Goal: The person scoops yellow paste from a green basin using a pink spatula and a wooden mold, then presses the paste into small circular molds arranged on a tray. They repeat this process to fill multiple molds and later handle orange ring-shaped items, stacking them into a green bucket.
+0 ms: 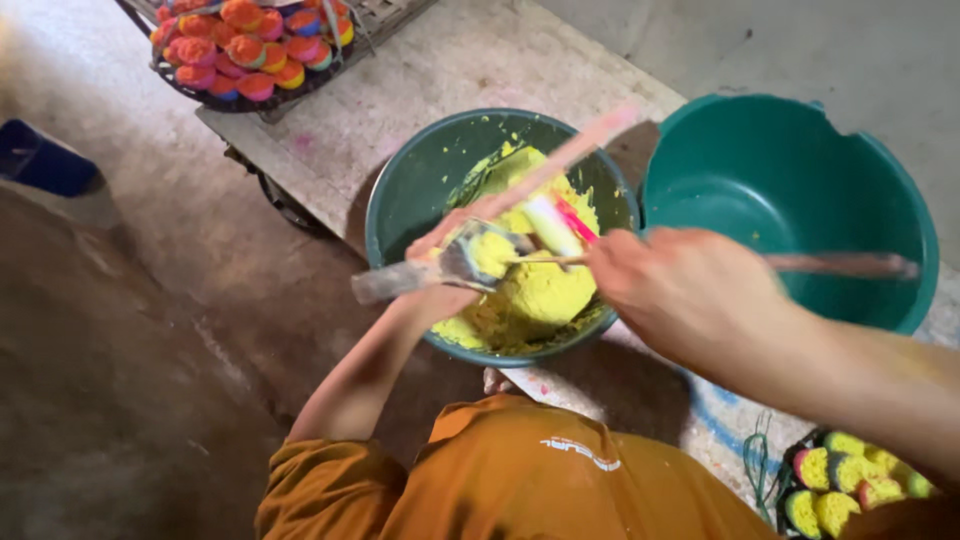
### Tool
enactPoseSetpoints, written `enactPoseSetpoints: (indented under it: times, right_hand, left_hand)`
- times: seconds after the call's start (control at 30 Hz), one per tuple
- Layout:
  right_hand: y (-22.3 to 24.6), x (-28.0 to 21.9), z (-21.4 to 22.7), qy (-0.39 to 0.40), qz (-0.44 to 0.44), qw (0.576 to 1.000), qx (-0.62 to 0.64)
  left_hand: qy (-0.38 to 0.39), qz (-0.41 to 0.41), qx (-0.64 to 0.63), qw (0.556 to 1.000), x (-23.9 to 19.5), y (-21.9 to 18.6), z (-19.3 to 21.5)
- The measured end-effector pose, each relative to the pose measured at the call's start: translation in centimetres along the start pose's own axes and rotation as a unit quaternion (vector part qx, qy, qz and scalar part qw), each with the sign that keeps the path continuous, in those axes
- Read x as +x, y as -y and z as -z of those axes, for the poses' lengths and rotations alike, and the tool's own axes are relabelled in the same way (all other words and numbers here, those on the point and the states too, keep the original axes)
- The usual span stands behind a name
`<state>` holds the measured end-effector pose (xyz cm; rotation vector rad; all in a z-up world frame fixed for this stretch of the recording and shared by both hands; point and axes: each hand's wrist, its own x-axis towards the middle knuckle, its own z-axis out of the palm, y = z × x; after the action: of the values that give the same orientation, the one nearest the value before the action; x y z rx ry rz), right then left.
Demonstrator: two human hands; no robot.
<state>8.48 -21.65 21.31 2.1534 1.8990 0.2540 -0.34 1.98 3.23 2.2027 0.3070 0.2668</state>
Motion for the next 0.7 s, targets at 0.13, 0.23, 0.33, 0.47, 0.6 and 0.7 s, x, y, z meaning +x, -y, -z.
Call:
enactPoseSetpoints:
  times: [0.13,0.23,0.33,0.47,0.6,0.7]
  right_hand:
    - [3.1,4.5,-5.4,0.011,0.040,0.994,-0.100]
    - [2.7,4.1,-6.2,-0.017,0.076,0.997,-0.024]
    - [1.2,1.1,-3.4,0.040,0.001,0.999,-0.005]
    - [0.0,-0.2,-0.6,0.019,-0.041,0.999,-0.015]
    - [3.0,4.2,-4.9,-0.001,0.017,0.995,-0.101]
    - [3.8,4.5,-6.4,-0.021,0.050,0.996,-0.075]
  left_hand:
    - [-0.088,-0.178,0.072,0.977,-0.6,-0.6,-1.7]
    - [-0.069,-0.158,0.086,0.981,-0.8,-0.2,-1.6]
    - [-0.080,-0.097,0.127,0.984,-1.2,0.7,-0.3]
    - [-0.143,-0.165,0.137,0.966,-0.7,1.7,1.0]
    - [-0.122,-0.220,0.172,0.952,-0.4,0.5,-1.1]
    - [-0.112,-0.223,0.193,0.949,-0.5,-1.6,-1.3]
